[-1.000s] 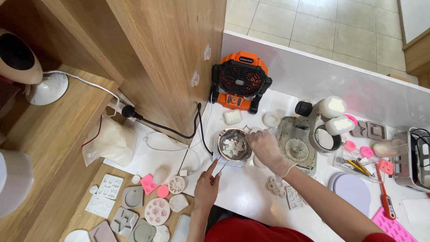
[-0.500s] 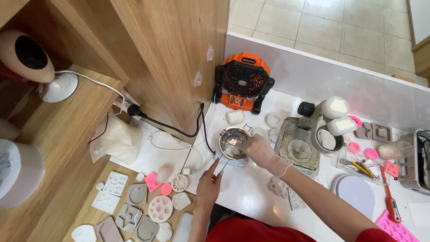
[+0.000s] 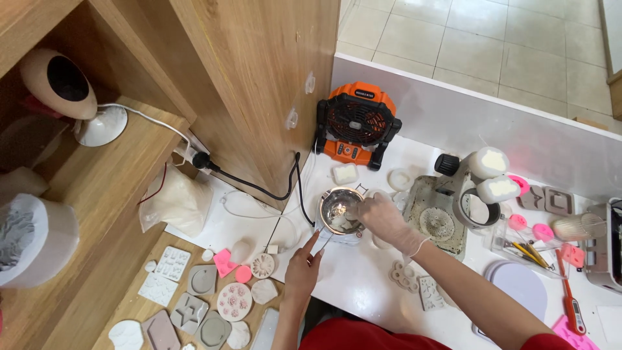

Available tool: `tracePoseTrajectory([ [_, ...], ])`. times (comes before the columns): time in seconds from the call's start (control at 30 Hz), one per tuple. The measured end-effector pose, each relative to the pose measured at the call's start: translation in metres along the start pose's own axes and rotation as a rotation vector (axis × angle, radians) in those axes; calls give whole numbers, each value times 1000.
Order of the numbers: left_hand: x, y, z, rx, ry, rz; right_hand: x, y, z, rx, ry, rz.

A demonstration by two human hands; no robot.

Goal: Stirring and melting wax in a small metal pot on an electric heating element.

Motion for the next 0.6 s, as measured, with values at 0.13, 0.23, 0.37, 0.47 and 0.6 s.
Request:
tracePoseTrajectory([
  [0.13, 3, -3, -1, -12, 12, -11, 15, 0, -15, -85, -86, -98],
  [0.23, 8, -2, -7, -37, -16, -27, 4, 0, -13, -60, -123, -41],
  [0.37, 12, -5, -10, -30, 1, -8, 0, -5, -13, -60, 42, 63],
  [0.47, 7, -4, -5, -31, -3, -7, 18, -8, -19, -117, 108, -13],
  [0.6, -3, 1, 2, -29, 38, -40, 15, -20, -34, -249, 315, -113],
])
Point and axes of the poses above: each hand's wrist, its own y-axis towards the middle knuckle, its own x-axis out of the back of the hand, z = x × y, the point moved 10 cm from there along y, towards the middle knuckle, and after that the axes turned 15 degrees about y, right-handed, at the moved point
